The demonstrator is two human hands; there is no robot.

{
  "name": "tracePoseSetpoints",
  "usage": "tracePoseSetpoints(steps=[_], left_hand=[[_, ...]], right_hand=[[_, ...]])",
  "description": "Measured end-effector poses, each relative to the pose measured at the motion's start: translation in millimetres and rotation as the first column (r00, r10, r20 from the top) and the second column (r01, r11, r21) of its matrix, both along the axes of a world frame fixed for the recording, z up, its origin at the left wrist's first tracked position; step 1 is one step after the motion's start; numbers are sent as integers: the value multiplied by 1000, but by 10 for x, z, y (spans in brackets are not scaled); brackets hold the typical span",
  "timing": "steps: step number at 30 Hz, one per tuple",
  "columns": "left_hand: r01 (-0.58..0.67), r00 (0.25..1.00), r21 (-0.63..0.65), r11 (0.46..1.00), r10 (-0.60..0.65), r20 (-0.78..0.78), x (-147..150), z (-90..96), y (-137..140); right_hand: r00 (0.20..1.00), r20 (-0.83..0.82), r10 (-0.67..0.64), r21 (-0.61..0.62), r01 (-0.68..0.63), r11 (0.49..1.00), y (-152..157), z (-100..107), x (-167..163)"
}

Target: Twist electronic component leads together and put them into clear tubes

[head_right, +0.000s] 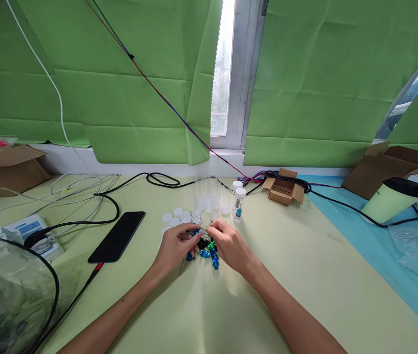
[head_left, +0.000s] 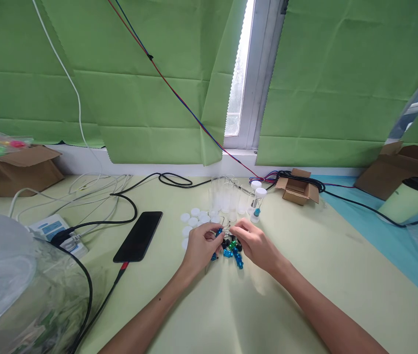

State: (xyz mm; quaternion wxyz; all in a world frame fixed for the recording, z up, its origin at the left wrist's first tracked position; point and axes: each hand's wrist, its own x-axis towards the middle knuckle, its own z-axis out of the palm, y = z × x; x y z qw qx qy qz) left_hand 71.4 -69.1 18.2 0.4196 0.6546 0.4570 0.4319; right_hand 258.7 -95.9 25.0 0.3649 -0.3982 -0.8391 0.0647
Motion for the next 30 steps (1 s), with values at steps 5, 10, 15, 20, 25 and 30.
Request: tracePoseSetpoints(steps=[5,10,15,20,25,30], left_hand=[[-9,1000,1,1000,9,3,3,2,4],[-15,1000,-1,1000,15,-1,3,24,-7],[-20,1000,13,1000,20,1,9,10,-5],[-23,1000,22,999,23,11,12,-7,-4],[-19,999,-6,1000,19,38,16,-2,-13],[-20,998,-4,1000,20,61,25,19,-20]], right_hand=[[1000,-10,-18,-3,18,1000,-3,-20,-18],[999,-9,-43,6,44,999,-12,-33,-38],[998,-5,-63,11,63,998,-11,-55,-57],[997,-22,-69,25,69,997,-12,-63,-80],[997,-36,-69,38,71,997,-18,-73,-96],[994,-67,-84,44,88,995,-36,-81,-113]])
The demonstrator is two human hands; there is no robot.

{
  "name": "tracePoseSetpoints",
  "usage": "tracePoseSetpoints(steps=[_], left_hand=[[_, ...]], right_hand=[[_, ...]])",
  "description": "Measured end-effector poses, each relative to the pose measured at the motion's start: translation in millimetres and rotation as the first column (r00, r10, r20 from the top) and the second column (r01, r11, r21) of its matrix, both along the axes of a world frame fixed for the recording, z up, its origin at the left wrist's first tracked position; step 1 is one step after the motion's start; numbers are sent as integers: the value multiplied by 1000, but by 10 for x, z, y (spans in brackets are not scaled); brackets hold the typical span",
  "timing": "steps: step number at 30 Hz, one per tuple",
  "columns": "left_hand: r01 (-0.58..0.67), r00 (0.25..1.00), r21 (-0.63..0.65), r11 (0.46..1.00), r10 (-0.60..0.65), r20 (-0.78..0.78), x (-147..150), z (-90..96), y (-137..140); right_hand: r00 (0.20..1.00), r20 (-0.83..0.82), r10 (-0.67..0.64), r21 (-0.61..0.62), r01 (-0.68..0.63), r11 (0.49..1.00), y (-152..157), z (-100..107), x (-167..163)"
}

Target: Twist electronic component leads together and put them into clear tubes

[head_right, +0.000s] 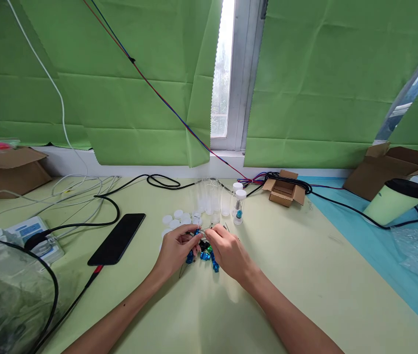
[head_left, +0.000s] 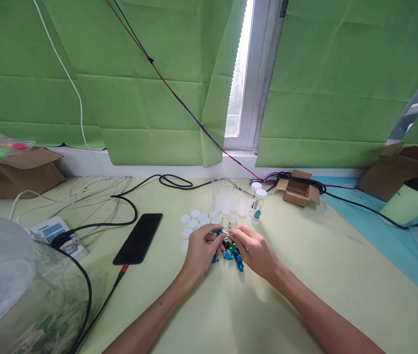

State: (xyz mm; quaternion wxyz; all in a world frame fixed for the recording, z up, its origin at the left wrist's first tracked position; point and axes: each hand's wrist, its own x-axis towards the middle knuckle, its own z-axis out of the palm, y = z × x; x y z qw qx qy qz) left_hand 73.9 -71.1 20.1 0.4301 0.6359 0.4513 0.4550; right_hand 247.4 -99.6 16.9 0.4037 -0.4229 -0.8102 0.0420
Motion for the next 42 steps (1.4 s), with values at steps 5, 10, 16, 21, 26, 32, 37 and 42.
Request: tracePoseSetpoints(steps=[5,10,16,21,26,32,37,42], left_hand=[[30,999,-5,1000,-30,27,-3,-34,13],[72,995,-37,997,-69,77,-18,-75,30],[131,981,-113,985,-112,161,-19,-80,46],[159,968,-130,979,-129,214,-12,-52,64],[155,967,-145,977,-121,224,-8,39,51],[138,957,-160,977,-89,278,-4,83,46],[130,957,-173,976,-78,278,-6,82,38],[143,963,-167,975,-98,253,-21,88,32]], right_hand=[[998,-53,23,5,-22,1000,-11,-24,-4],[994,-99,53,19,-52,998,-17,-40,7],[977,-188,105,3,-107,994,-24,-38,-13],[895,-436,92,-128,-163,978,-15,-58,-78],[693,-720,44,-290,-357,888,-11,5,-134],[513,-857,-54,-364,-528,767,10,29,-143],[387,-912,-137,-364,-607,706,19,22,-144],[296,-939,-175,-335,-669,663,31,14,-132]])
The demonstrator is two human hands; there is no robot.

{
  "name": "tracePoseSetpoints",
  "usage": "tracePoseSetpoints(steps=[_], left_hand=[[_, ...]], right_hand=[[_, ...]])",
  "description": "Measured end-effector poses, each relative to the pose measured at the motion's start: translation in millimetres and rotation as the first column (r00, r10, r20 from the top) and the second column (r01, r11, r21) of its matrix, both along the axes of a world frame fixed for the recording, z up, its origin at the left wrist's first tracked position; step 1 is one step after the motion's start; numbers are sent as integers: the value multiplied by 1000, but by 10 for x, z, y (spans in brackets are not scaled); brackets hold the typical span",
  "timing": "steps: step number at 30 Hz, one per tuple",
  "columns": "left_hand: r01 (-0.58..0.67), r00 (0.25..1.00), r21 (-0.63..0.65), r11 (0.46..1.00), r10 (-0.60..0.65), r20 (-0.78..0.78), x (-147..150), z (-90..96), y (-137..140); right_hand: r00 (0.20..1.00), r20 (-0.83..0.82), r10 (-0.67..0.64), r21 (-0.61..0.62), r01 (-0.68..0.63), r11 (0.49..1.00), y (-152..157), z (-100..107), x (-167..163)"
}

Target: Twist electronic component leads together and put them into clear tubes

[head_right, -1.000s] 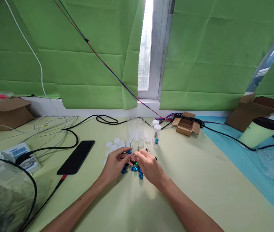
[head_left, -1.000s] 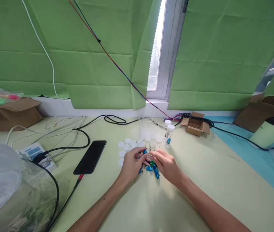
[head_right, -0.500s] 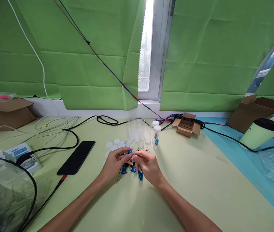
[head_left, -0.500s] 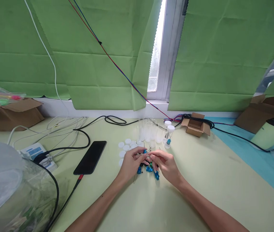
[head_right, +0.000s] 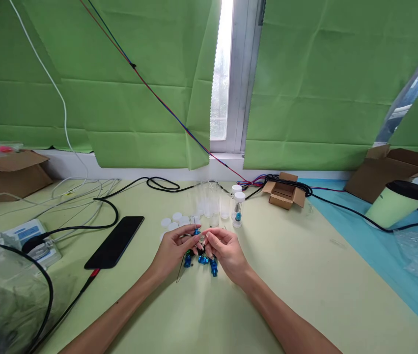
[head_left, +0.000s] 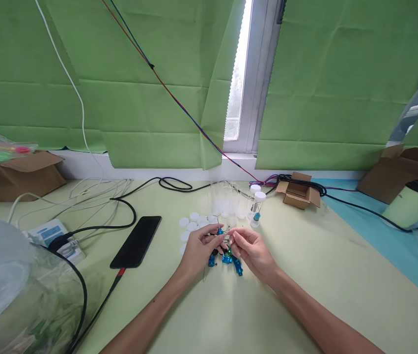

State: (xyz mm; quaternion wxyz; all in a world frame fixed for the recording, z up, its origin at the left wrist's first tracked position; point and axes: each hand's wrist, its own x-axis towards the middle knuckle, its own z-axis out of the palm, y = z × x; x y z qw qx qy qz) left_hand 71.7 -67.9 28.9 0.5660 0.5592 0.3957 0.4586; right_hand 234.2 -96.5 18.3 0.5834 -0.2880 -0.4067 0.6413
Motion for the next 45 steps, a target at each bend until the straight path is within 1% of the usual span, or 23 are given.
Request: tracePoseSetpoints(steps=[6,11,16,21,28,33,40,45], left_hand=[[38,998,-4,999,-38,-45,-7,18,-2],[28,998,-19,999,-29,-52,-2,11,-11],[13,998,1,1000,-13,-53,13,20,-25],[13,998,29,999,-12,-58,23,19,-32],[28,997,46,999,-24,-72,32,25,-51],[42,997,57,997,-39,-60,30,-11,-46],[30,999,37,999,-29,-35,45,-3,-44],[10,1000,21,1000,-9,-17,61,38,-65]], right_hand=[[993,-114,30,-33,-34,999,41,-38,23],[983,-183,33,-62,-45,997,45,-44,17],[971,-237,39,-95,-63,994,39,-42,14],[969,-247,25,-128,-58,990,48,-61,22],[963,-265,41,-102,-70,992,59,-73,30],[960,-277,46,-114,-80,990,60,-82,40],[947,-316,61,-124,-105,987,63,-76,62],[952,-301,49,-129,-91,988,62,-63,51]])
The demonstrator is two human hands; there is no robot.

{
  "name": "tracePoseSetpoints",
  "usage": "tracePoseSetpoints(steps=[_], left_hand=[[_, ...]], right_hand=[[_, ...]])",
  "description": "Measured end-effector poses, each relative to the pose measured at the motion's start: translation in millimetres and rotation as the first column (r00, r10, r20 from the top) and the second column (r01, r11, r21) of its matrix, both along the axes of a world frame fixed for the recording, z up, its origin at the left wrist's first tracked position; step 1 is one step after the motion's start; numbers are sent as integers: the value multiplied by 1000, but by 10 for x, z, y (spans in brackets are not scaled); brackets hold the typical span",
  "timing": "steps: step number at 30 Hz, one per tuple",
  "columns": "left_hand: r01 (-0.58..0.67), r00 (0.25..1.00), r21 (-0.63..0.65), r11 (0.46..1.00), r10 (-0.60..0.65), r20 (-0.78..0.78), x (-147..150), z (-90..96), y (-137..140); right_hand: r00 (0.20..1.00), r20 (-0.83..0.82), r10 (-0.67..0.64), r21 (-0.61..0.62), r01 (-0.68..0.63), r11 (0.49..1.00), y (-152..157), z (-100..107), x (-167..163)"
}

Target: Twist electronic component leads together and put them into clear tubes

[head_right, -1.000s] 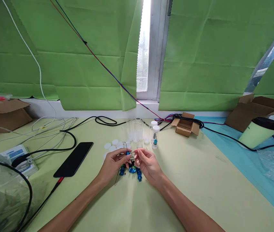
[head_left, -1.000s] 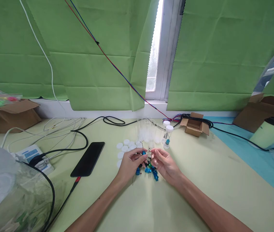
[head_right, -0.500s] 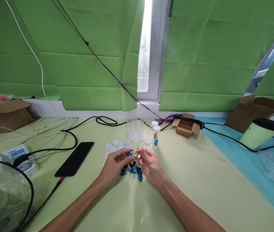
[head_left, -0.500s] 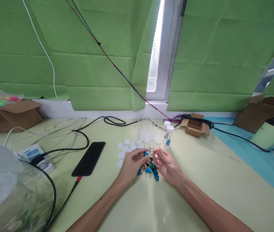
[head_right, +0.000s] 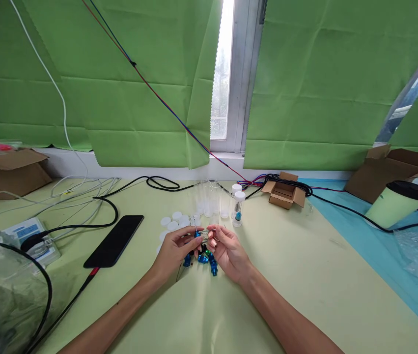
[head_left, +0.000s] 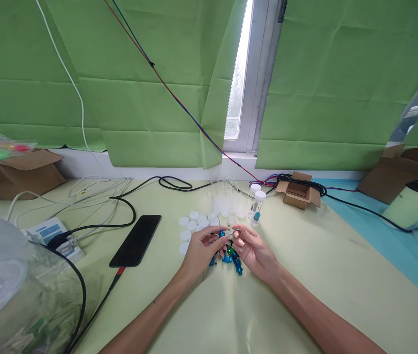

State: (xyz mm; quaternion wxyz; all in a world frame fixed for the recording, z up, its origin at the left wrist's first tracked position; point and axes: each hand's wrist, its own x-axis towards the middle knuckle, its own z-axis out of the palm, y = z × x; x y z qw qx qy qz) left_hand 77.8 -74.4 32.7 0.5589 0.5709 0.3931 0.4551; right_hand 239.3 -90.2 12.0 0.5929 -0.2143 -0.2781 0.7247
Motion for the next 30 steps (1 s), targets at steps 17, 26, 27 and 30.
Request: tracePoseSetpoints(steps=[17,26,27,30], left_hand=[[27,999,-260,965,-16,44,-53,46,-10],[23,997,-119,993,-31,-65,-29,41,-6],[20,997,-107,994,-28,-70,-28,39,-4],[31,996,-78,996,-37,-84,-32,34,8]], right_hand=[[989,148,-28,-47,35,998,10,-21,-1],[979,199,-35,-11,39,999,24,-25,13],[978,205,-34,-5,36,999,21,-16,13],[975,221,-27,17,24,1000,7,19,14]])
